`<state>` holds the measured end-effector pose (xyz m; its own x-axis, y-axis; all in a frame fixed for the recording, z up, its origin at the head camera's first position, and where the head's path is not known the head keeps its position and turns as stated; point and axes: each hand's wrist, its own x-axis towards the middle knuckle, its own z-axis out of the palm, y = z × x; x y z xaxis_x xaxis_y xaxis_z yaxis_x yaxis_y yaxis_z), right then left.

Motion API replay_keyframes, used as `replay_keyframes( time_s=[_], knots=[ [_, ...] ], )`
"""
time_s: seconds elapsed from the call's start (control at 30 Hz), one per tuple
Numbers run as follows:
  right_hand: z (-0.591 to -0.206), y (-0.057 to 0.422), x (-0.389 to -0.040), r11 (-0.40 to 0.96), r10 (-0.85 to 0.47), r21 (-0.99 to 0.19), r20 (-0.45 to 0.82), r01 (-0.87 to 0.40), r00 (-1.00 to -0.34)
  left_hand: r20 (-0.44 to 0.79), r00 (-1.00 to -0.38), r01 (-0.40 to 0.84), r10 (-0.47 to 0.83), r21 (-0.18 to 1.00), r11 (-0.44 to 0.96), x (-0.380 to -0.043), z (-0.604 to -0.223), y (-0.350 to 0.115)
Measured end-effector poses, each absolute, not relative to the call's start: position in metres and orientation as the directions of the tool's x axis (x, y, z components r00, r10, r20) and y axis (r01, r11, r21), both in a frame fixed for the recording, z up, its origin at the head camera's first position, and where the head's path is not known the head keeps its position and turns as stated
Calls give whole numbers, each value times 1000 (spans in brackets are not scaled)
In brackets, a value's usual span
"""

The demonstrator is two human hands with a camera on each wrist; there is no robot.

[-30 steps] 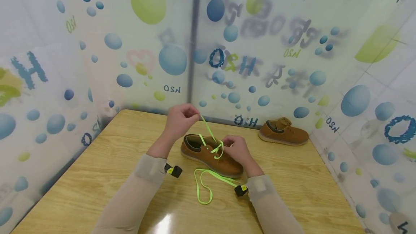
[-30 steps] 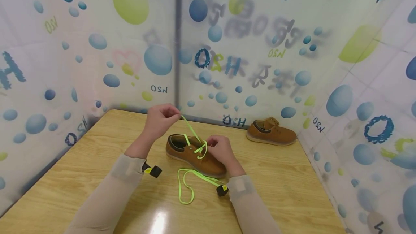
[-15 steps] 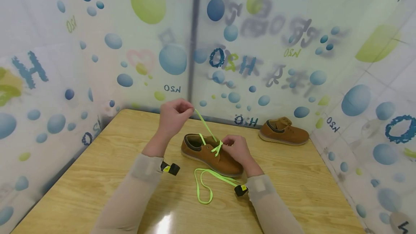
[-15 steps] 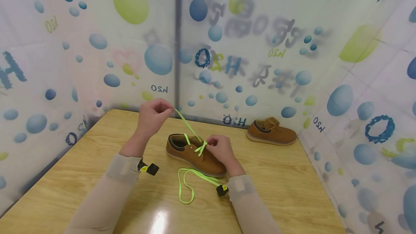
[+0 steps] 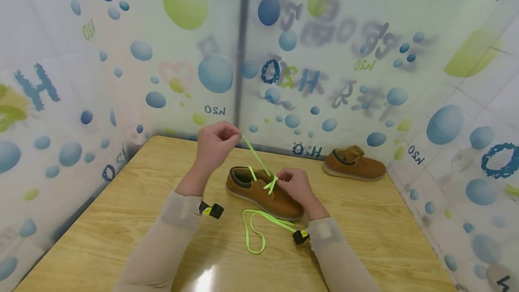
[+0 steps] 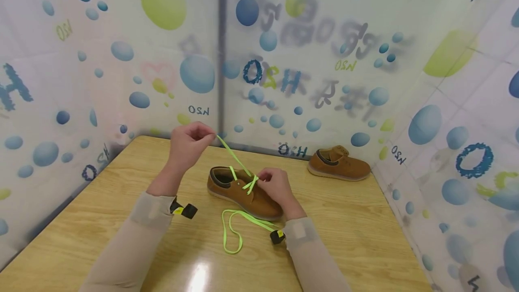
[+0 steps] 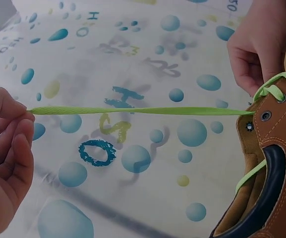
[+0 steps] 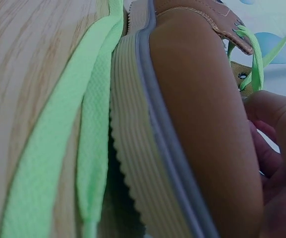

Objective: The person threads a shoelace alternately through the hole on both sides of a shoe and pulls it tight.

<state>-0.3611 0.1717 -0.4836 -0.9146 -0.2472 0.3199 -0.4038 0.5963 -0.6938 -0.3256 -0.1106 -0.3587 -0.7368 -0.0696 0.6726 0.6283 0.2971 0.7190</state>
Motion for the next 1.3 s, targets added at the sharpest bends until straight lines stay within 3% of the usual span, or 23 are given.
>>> replay_keyframes(
  time_s=[0.83, 1.3],
  knots=[
    [-483, 172, -362, 600, -249, -699, 299, -389, -921, 699, -711, 659, -78, 701, 271, -321, -355, -112],
    [-479, 172, -361, 598, -286, -690, 290, -407, -913, 614, -787, 607, 59, 752, 257, -320, -353, -114]
  ],
)
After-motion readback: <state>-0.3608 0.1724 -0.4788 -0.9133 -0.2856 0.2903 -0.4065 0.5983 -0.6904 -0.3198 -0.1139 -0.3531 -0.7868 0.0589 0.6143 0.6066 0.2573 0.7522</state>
